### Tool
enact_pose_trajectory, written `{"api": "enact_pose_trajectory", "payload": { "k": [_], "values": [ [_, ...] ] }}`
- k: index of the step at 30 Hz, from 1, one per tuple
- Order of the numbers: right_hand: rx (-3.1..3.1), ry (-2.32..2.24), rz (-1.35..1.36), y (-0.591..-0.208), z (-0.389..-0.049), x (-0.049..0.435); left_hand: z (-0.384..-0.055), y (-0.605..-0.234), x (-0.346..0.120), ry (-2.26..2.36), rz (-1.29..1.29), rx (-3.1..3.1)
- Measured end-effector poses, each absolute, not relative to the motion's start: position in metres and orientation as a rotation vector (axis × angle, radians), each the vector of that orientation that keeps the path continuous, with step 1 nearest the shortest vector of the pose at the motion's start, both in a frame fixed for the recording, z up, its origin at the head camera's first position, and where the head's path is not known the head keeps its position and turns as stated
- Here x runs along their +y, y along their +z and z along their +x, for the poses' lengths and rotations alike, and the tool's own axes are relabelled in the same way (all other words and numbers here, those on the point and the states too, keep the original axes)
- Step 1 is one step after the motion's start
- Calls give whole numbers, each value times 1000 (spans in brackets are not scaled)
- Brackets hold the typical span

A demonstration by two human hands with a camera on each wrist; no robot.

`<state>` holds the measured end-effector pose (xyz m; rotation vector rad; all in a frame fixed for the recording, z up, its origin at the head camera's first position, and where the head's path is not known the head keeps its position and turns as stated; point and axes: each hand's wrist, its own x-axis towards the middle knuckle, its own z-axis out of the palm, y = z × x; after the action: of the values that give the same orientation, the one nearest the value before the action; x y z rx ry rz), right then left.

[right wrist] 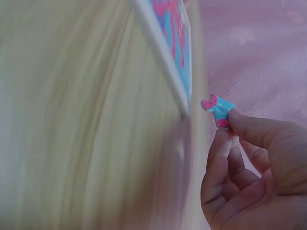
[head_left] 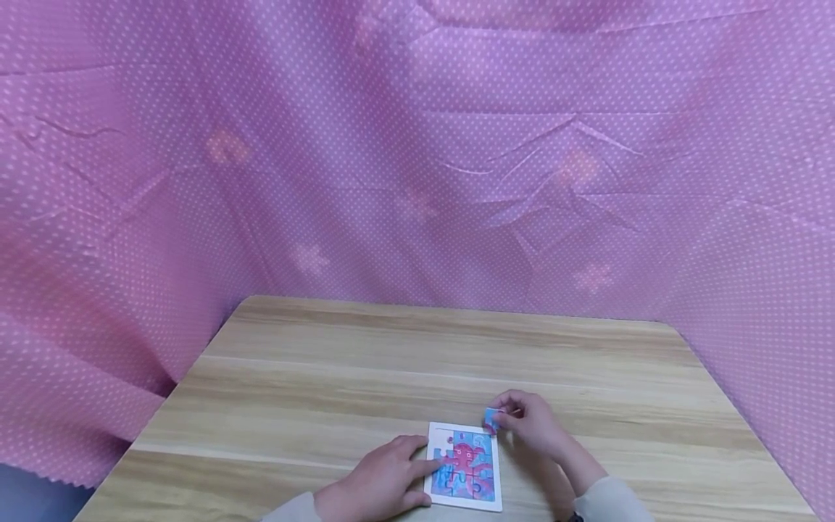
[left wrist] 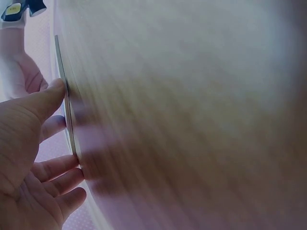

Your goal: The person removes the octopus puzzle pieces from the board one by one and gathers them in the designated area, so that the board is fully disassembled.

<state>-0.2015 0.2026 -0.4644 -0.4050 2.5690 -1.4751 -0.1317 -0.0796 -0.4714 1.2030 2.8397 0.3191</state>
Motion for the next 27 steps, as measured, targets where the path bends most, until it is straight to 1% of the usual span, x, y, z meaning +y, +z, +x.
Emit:
{"api": "enact_pose_trajectory", "payload": {
  "k": [10, 19, 27],
  "values": [
    [2648, -1418, -322, -471, -204, 220, -131, -471, -81, 327, 1229, 2855],
    [2827, -1274, -163, -474, -205, 216, -131, -468, -81, 332, 1249, 2858],
    [2895, -1206, -127, -475, -207, 216, -131, -466, -80, 339, 1225, 2857]
  ]
}}
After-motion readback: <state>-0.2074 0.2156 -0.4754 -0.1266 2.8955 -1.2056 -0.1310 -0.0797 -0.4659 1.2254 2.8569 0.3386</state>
